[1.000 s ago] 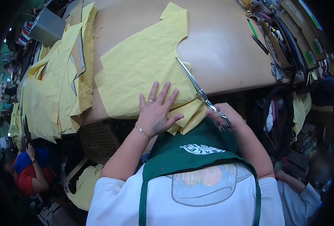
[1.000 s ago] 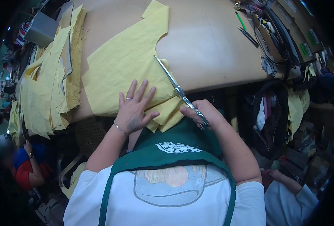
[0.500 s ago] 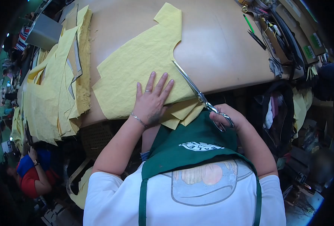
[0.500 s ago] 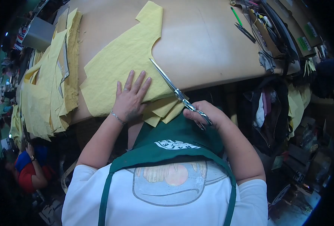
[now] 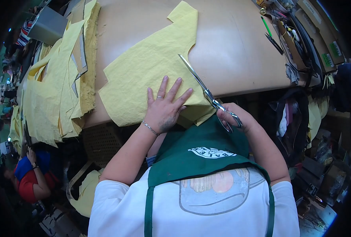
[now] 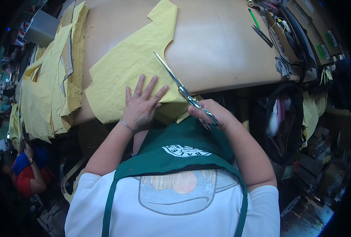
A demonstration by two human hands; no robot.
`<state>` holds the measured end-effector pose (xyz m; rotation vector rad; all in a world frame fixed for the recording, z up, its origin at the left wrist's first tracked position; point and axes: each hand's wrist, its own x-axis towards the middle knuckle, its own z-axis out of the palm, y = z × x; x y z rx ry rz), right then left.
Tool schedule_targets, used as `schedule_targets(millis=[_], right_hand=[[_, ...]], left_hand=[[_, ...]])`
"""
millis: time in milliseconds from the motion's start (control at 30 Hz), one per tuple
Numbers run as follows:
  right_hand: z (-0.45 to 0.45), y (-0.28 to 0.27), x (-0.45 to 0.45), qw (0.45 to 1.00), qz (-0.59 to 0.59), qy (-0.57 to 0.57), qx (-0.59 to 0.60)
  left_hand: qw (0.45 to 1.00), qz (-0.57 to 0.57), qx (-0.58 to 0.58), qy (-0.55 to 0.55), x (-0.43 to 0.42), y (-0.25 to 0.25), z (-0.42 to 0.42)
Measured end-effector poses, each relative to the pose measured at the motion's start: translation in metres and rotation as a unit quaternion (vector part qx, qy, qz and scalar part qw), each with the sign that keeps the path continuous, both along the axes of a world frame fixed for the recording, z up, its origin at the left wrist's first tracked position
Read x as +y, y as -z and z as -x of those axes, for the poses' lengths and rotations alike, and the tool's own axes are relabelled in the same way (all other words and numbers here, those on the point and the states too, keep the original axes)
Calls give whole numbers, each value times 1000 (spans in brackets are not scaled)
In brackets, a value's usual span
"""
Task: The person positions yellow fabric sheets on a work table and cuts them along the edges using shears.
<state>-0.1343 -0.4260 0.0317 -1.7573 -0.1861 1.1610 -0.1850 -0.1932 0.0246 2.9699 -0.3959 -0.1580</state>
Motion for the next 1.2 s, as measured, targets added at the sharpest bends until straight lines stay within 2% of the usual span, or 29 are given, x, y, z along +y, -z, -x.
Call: schedule_targets(millis=[267,767,1200], right_hand=[[7,0,-4,1000,9,5,-15],[18,-4,-13,999,37,37,-5],[30,-3,-17,997,58,43,-13]], left_hand=[[999,49,17,-18,-10,-9,5],[998,62,20,-25,-26,-14,9],[977,213,-25,-8,-44,-22,7]])
